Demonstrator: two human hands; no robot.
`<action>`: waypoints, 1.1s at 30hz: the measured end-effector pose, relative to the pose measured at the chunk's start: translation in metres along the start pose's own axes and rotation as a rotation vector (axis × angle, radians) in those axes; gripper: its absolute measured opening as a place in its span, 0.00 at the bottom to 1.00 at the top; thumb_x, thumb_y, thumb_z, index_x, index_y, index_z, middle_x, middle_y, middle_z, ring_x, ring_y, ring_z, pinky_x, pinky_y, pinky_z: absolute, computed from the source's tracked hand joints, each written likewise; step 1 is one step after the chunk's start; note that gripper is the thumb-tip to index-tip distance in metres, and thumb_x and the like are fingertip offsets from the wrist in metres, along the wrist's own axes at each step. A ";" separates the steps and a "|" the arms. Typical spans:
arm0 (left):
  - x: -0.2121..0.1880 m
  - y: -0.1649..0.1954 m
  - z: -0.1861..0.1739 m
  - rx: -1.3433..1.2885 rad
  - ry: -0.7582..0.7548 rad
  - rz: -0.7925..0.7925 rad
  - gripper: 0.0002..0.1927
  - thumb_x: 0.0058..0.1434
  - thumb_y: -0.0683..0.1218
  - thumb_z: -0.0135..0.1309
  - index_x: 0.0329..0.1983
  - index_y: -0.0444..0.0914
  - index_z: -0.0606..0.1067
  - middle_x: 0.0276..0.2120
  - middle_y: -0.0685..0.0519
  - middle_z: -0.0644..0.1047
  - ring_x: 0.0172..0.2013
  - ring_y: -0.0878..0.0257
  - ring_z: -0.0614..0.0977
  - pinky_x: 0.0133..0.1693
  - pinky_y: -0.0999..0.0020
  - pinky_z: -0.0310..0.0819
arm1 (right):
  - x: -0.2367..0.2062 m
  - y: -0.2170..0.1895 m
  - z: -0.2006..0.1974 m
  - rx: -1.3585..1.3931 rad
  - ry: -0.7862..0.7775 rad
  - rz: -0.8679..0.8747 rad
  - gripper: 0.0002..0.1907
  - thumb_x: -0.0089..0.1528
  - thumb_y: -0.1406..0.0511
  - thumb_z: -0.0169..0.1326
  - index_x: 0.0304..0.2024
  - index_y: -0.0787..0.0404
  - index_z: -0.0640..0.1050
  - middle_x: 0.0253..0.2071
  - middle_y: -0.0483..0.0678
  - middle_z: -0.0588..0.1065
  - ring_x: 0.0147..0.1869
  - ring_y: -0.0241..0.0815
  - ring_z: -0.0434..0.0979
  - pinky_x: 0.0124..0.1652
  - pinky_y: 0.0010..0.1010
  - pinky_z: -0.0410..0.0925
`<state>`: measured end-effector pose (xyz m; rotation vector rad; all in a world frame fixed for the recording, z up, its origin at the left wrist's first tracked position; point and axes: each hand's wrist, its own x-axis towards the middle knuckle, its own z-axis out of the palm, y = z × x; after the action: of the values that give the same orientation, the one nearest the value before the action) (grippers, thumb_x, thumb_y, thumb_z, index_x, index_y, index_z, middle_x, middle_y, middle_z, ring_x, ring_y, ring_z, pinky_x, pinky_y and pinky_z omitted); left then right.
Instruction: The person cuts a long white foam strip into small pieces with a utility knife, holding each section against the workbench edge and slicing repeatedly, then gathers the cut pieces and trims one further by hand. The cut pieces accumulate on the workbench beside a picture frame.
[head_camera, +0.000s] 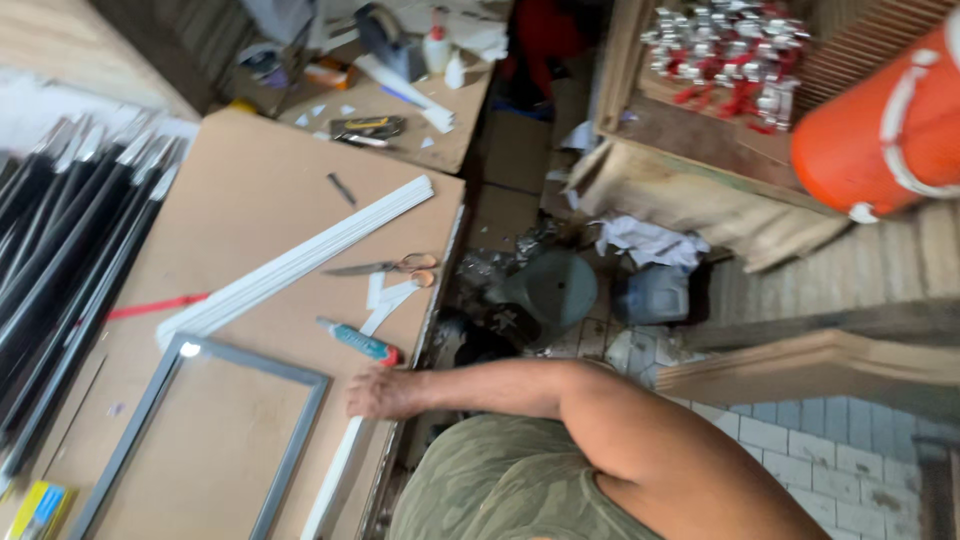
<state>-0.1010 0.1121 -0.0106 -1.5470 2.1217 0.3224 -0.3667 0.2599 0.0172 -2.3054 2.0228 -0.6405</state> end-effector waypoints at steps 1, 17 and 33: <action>-0.007 -0.019 0.001 -0.022 0.004 0.023 0.19 0.56 0.60 0.62 0.46 0.46 0.81 0.37 0.56 0.80 0.44 0.59 0.81 0.53 0.56 0.69 | 0.004 0.006 -0.003 0.156 0.021 0.019 0.08 0.59 0.62 0.55 0.40 0.56 0.77 0.43 0.45 0.75 0.52 0.47 0.75 0.51 0.41 0.70; -0.001 0.247 -0.330 -0.051 0.668 0.766 0.18 0.60 0.60 0.63 0.46 0.46 0.80 0.42 0.61 0.82 0.45 0.62 0.80 0.65 0.53 0.56 | -0.005 0.304 -0.162 1.539 -0.008 0.750 0.17 0.66 0.65 0.58 0.54 0.67 0.77 0.39 0.49 0.80 0.40 0.35 0.81 0.40 0.28 0.76; 0.058 0.402 -0.243 -0.201 0.314 0.560 0.29 0.56 0.60 0.61 0.61 0.49 0.75 0.59 0.58 0.77 0.57 0.60 0.77 0.67 0.51 0.53 | 0.053 0.494 -0.158 1.293 0.055 1.183 0.13 0.64 0.63 0.57 0.45 0.66 0.77 0.34 0.51 0.77 0.34 0.42 0.79 0.32 0.33 0.74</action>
<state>-0.5520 0.0850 0.1282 -1.1258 2.8343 0.5210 -0.8792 0.1682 0.0443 -0.3102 1.6346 -1.2332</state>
